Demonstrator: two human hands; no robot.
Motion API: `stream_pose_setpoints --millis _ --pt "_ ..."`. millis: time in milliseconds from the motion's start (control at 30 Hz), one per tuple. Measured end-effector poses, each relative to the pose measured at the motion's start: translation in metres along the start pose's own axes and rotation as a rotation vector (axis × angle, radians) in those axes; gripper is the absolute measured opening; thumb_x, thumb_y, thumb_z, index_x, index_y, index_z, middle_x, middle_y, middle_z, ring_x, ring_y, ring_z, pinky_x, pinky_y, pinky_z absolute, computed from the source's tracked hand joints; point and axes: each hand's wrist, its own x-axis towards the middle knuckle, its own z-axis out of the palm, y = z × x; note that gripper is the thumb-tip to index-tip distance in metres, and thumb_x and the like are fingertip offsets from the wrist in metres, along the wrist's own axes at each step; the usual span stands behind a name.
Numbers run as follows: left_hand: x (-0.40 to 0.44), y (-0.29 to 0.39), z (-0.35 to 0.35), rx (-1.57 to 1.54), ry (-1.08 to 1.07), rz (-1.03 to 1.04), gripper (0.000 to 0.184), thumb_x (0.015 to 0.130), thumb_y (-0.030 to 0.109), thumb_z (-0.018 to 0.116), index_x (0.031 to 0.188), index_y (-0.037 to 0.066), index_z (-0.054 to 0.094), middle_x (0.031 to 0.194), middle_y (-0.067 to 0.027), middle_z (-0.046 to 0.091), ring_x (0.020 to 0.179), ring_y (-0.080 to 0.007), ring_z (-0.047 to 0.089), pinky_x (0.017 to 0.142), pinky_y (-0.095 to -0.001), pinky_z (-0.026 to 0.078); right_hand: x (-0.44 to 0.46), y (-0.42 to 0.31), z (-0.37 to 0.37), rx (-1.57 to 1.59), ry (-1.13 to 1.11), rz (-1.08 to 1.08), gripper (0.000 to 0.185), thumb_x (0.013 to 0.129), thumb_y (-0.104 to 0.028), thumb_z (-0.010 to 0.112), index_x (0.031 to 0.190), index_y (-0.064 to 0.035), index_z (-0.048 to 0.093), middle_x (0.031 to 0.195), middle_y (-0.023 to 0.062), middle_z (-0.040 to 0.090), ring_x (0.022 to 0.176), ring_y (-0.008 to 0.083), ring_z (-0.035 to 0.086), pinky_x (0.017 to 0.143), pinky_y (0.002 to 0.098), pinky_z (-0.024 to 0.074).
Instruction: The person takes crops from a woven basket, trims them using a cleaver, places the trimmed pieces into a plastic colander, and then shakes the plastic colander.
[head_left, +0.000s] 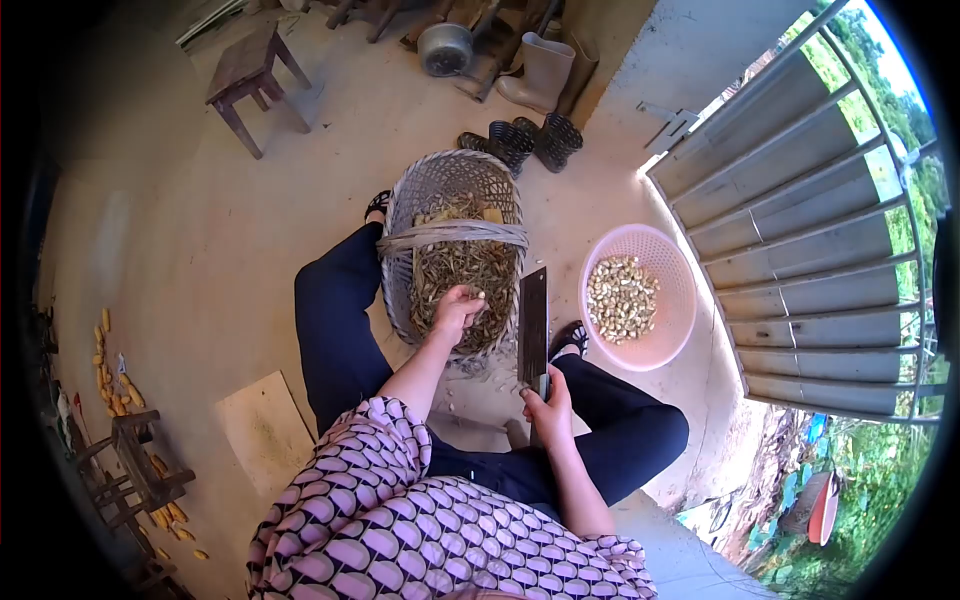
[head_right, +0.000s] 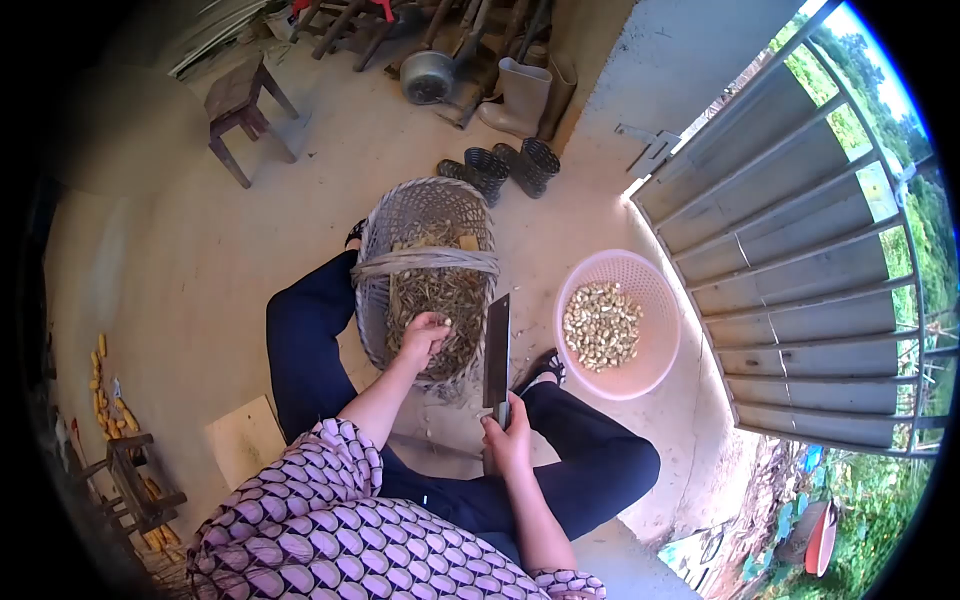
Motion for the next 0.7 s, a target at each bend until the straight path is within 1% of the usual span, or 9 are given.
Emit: stream_pose_setpoints --millis 133,233,300,333,400,433,500,600,700 --pt "-0.016 -0.003 0.004 0.166 0.022 0.074 0.025 0.07 -0.007 0.062 0.091 0.003 0.053 0.074 -0.0044 0.061 0.052 -0.0082 0.051 0.039 -0.0197 0.032 -0.01 -0.001 0.0 -0.144 -0.042 -0.083 0.047 0.075 0.0 0.057 0.119 -0.0044 0.041 0.072 0.0042 0.053 0.052 0.0089 0.049 0.045 0.0237 0.0415" --pt "-0.023 -0.004 -0.002 0.206 -0.031 0.087 0.022 0.07 -0.005 0.063 0.089 0.002 0.055 0.073 -0.0039 0.061 0.052 -0.0087 0.052 0.041 -0.0198 0.033 -0.012 0.012 0.0 -0.25 -0.061 -0.203 0.046 0.075 -0.001 0.059 0.118 -0.005 0.043 0.07 0.0024 0.053 0.05 0.0077 0.049 0.044 0.0218 0.0412" --pt "-0.026 -0.003 -0.004 0.228 -0.012 0.083 0.02 0.07 -0.005 0.063 0.087 0.002 0.056 0.071 -0.0039 0.06 0.052 -0.0091 0.052 0.042 -0.0204 0.033 -0.011 0.018 -0.002 -0.507 -0.055 -0.429 0.045 0.075 -0.003 0.059 0.117 -0.0046 0.044 0.073 0.0079 0.057 0.051 0.0128 0.053 0.049 0.0256 0.0446" --pt "-0.028 -0.001 -0.005 0.253 0.01 0.067 0.018 0.07 -0.004 0.063 0.086 0.002 0.057 0.07 -0.004 0.06 0.052 -0.0095 0.052 0.043 -0.0211 0.034 -0.012 0.017 -0.002 -0.509 -0.057 -0.437 0.045 0.075 -0.003 0.059 0.117 -0.0046 0.044 0.073 0.0079 0.057 0.051 0.0128 0.053 0.049 0.0256 0.0446" --pt "-0.035 0.004 -0.003 0.21 0.057 0.071 0.016 0.07 -0.004 0.063 0.084 0.002 0.057 0.068 -0.0036 0.059 0.051 -0.0098 0.051 0.042 -0.0219 0.034 -0.017 0.009 0.0 -0.652 -0.077 -0.501 0.045 0.074 -0.007 0.06 0.116 -0.0058 0.046 0.081 0.0145 0.06 0.064 0.0229 0.061 0.059 0.0315 0.0482" --pt "-0.038 0.007 -0.002 0.169 0.102 0.067 0.015 0.071 -0.003 0.063 0.083 0.003 0.057 0.065 -0.0031 0.058 0.049 -0.0102 0.05 0.042 -0.0228 0.034 -0.02 0.003 0.002 -0.654 -0.08 -0.507 0.045 0.074 -0.007 0.06 0.116 -0.0058 0.046 0.081 0.0145 0.06 0.064 0.0229 0.061 0.059 0.0315 0.0482" --pt "-0.04 0.011 -0.003 0.152 0.076 0.066 0.014 0.07 -0.004 0.062 0.081 0.003 0.057 0.064 -0.0032 0.057 0.048 -0.0105 0.049 0.041 -0.0236 0.033 -0.026 -0.007 0.004 -0.744 -0.117 -0.445 0.045 0.074 -0.011 0.06 0.116 -0.0122 0.046 0.1 0.0183 0.058 0.091 0.0335 0.057 0.076 0.0381 0.0467" --pt "-0.038 0.012 -0.007 0.135 0.038 0.067 0.014 0.07 -0.007 0.058 0.078 0.004 0.056 0.062 -0.0037 0.055 0.047 -0.0114 0.047 0.04 -0.0249 0.032 -0.024 -0.002 0.005 -0.778 -0.103 -0.606 0.045 0.073 -0.011 0.061 0.116 -0.0131 0.046 0.097 0.017 0.059 0.089 0.0324 0.058 0.074 0.0388 0.0475" --pt "-0.036 0.011 -0.005 0.122 0.091 0.054 0.015 0.07 -0.01 0.054 0.076 0.004 0.055 0.062 -0.0041 0.054 0.045 -0.0122 0.045 0.039 -0.0256 0.031 -0.026 -0.005 0.006 -0.892 -0.093 -0.615 0.045 0.072 -0.011 0.06 0.115 -0.0141 0.046 0.092 0.0155 0.059 0.082 0.0323 0.059 0.068 0.0404 0.0486"
